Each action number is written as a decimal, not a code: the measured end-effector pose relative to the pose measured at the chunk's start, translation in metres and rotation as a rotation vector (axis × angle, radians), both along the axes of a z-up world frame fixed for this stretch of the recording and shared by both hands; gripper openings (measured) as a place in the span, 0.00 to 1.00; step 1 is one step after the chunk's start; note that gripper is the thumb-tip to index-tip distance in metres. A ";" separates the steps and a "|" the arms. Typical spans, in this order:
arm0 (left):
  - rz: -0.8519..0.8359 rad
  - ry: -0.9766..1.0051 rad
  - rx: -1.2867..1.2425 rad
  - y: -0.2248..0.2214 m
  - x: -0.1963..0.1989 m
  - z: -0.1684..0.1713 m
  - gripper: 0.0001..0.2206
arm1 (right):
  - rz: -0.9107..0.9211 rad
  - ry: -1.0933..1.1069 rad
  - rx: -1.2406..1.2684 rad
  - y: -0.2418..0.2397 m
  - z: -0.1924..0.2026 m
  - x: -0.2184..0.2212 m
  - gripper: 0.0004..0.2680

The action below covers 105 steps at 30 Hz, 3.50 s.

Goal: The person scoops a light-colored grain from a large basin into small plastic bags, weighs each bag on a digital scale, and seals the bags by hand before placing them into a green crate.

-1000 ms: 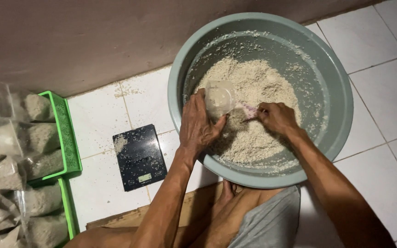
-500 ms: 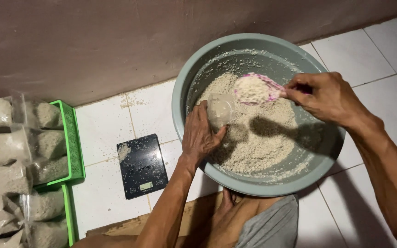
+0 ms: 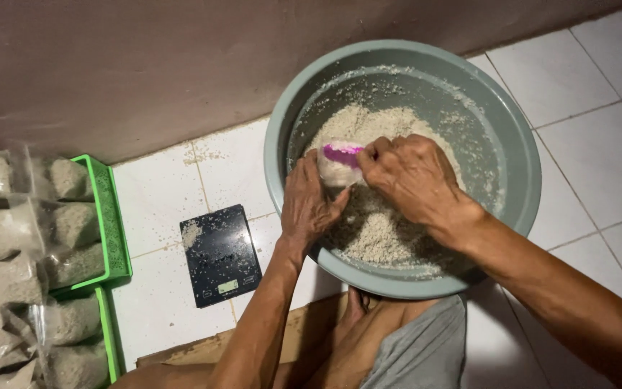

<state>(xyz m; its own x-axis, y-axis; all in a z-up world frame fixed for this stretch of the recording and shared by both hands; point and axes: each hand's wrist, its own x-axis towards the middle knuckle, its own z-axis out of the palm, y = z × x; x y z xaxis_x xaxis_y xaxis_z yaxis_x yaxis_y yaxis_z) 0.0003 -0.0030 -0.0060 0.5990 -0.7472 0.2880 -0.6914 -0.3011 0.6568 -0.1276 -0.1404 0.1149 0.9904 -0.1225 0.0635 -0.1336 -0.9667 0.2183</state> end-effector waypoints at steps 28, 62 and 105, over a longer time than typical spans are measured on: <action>-0.002 0.025 0.002 0.006 0.000 0.007 0.38 | -0.396 0.215 0.194 -0.074 -0.107 -0.089 0.07; 0.002 0.013 -0.038 0.004 -0.001 0.009 0.38 | -0.670 -0.101 0.978 -0.080 -0.085 -0.081 0.06; 0.009 0.007 -0.006 0.003 0.000 0.001 0.38 | -0.276 0.459 0.083 -0.002 -0.056 -0.046 0.07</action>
<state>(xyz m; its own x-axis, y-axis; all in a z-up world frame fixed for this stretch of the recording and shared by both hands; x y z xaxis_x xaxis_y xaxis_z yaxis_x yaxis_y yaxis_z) 0.0007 -0.0002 -0.0047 0.6076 -0.7400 0.2884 -0.6841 -0.3032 0.6634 -0.1738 -0.1424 0.0584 0.8447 -0.3679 -0.3889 -0.2937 -0.9258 0.2380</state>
